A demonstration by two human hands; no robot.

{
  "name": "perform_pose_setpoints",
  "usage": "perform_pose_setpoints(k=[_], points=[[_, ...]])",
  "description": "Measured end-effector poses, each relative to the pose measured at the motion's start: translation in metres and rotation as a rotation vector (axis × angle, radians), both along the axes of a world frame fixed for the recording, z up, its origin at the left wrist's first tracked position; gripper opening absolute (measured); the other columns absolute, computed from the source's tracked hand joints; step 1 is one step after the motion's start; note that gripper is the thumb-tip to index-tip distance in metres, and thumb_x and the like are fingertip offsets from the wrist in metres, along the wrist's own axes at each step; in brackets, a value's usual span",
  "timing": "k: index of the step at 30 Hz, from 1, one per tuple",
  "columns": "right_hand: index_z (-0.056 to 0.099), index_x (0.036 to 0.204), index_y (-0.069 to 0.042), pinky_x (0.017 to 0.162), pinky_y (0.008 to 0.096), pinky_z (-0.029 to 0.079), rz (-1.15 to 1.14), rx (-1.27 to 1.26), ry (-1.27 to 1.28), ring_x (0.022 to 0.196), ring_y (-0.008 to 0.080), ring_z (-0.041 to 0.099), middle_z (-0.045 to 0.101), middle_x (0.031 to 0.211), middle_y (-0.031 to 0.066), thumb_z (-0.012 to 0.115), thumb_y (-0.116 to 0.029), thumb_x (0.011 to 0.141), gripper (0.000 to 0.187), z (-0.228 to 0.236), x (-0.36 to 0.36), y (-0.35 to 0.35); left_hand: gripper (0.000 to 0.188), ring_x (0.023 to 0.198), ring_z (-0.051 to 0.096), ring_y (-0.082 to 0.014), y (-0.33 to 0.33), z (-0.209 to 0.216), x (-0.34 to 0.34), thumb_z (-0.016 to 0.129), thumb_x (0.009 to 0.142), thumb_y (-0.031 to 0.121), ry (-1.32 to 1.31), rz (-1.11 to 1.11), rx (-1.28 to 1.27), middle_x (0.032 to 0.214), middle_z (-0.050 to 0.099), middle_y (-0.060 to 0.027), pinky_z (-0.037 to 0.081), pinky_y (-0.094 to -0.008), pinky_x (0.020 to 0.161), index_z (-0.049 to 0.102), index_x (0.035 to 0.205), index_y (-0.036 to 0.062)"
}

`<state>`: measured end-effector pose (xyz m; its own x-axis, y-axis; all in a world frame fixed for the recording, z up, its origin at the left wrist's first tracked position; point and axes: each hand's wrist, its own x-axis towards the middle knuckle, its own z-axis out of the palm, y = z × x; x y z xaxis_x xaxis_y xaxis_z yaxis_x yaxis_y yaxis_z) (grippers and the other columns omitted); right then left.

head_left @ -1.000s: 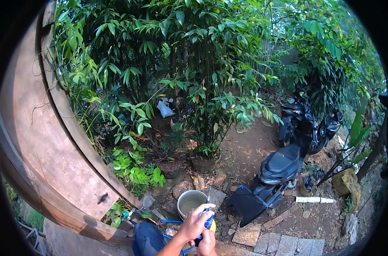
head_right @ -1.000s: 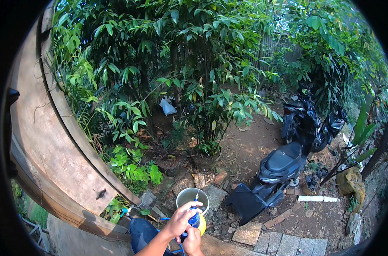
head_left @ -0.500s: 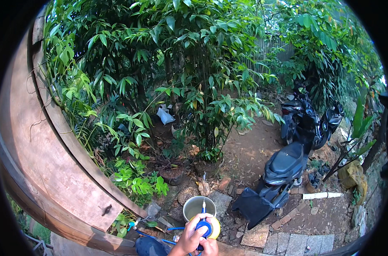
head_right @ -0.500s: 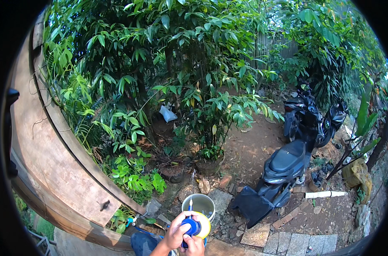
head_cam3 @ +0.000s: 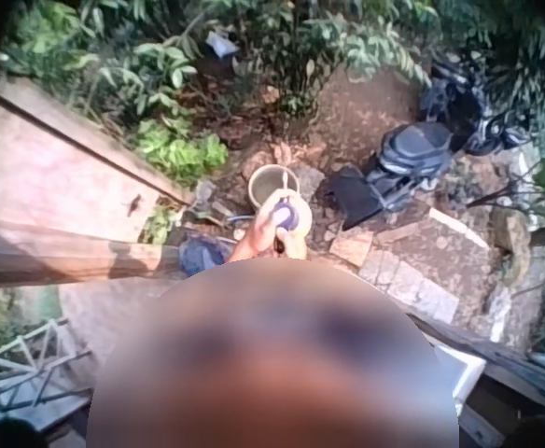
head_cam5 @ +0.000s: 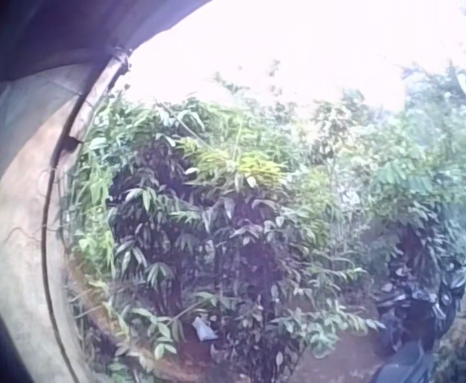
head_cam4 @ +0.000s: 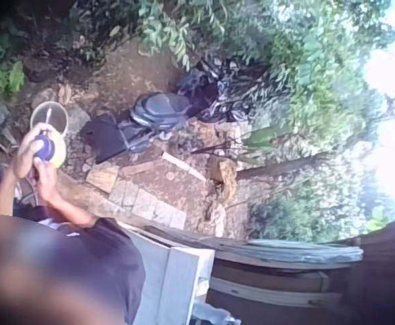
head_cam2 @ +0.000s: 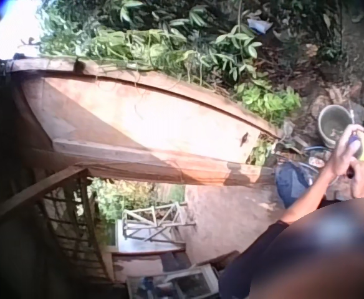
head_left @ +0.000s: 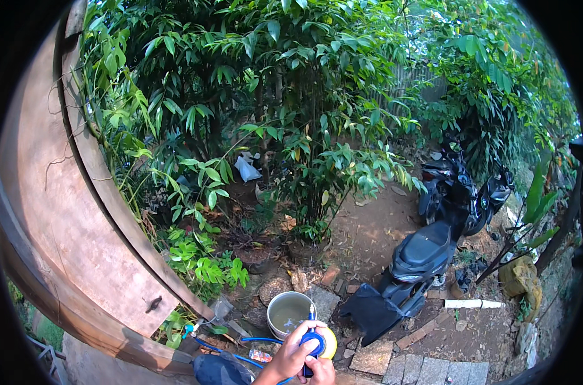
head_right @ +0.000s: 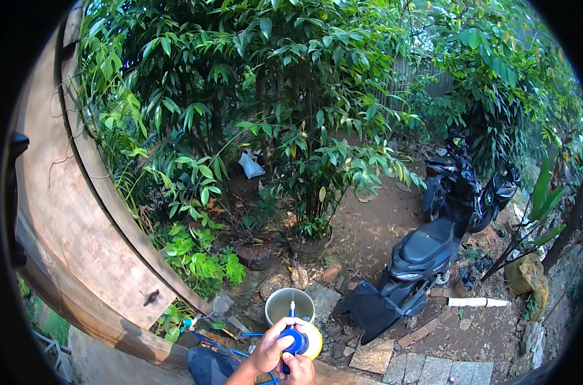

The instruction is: The person assembles a yellow and blue garden sprayer by attaching the pump handle and hose, then screws the cap onto the tank. The person then dips the hose into a blue bucket of water to fill the sprayer.

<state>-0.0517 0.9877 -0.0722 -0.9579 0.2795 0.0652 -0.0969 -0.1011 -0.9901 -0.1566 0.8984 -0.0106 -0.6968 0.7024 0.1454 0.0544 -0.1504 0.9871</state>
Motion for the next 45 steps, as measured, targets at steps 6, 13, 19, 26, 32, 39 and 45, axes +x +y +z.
perform_pose_setpoints(k=[6,13,19,26,32,39,45], points=[[0.063,0.093,-0.003,0.049,0.0256,0.040,-0.053,-0.194,-0.022,0.052,0.0116,0.052,0.057,0.064,0.0010,0.049,-0.024,0.108,0.029,0.003,0.007,-0.005,0.064,0.113,0.054,-0.0164,0.000,-0.012,0.002,0.058,0.099,0.038,0.006,-0.031,0.041,0.125,0.058,-0.0110,0.044,-0.0325,0.102,0.043,0.148,-0.0010],[0.066,0.087,0.007,0.051,0.0311,0.047,0.006,-0.201,-0.002,0.053,0.0192,0.058,0.065,0.071,0.0132,0.043,-0.026,0.103,0.043,0.027,0.002,-0.001,0.103,0.105,0.057,-0.0199,0.000,0.014,0.000,0.065,0.094,0.043,0.049,-0.002,0.104,0.124,0.059,-0.0180,0.047,-0.0351,0.100,0.005,0.167,0.0028],[0.066,0.083,-0.004,0.051,0.0258,0.039,-0.149,-0.123,0.035,0.058,0.0076,0.052,0.057,0.069,-0.0008,0.049,-0.020,0.105,0.033,0.021,0.009,-0.013,0.082,0.111,0.056,-0.0156,-0.006,0.008,-0.001,0.059,0.097,0.036,0.059,-0.104,-0.001,0.130,0.058,-0.0092,0.044,-0.0309,0.104,0.027,0.164,-0.0005],[0.067,0.087,0.000,0.053,0.0261,0.042,-0.055,-0.142,0.010,0.056,0.0107,0.054,0.060,0.068,0.0032,0.044,-0.024,0.106,0.038,0.014,0.000,-0.016,0.082,0.103,0.057,-0.0145,0.000,-0.011,0.005,0.060,0.101,0.037,-0.033,0.064,0.019,0.115,0.063,-0.0097,0.047,-0.0320,0.096,0.022,0.166,0.0043],[0.065,0.083,0.002,0.055,0.0274,0.044,0.015,-0.108,0.018,0.056,0.0128,0.057,0.063,0.068,0.0069,0.041,-0.027,0.108,0.045,0.042,-0.010,-0.004,0.100,0.085,0.061,-0.0139,0.008,0.023,0.003,0.064,0.095,0.035,0.029,0.190,0.232,0.103,0.065,-0.0139,0.054,-0.0310,0.081,0.001,0.168,0.0057],[0.065,0.079,0.002,0.052,0.0277,0.042,-0.006,-0.265,-0.012,0.054,0.0135,0.058,0.064,0.065,0.0082,0.041,-0.029,0.107,0.047,0.035,0.006,0.029,0.065,0.094,0.063,-0.0163,0.041,0.011,0.000,0.057,0.100,0.047,0.162,0.060,0.055,0.103,0.068,-0.0131,0.051,-0.0321,0.087,0.055,0.147,0.0027],[0.066,0.089,-0.001,0.049,0.0250,0.040,-0.297,-0.151,0.029,0.052,0.0104,0.051,0.058,0.065,0.0014,0.046,-0.022,0.106,0.033,0.046,0.006,0.028,0.041,0.097,0.060,-0.0124,0.056,-0.006,0.008,0.052,0.103,0.034,-0.067,-0.001,0.108,0.106,0.066,-0.0069,0.049,-0.0289,0.090,0.066,0.116,-0.0020]])
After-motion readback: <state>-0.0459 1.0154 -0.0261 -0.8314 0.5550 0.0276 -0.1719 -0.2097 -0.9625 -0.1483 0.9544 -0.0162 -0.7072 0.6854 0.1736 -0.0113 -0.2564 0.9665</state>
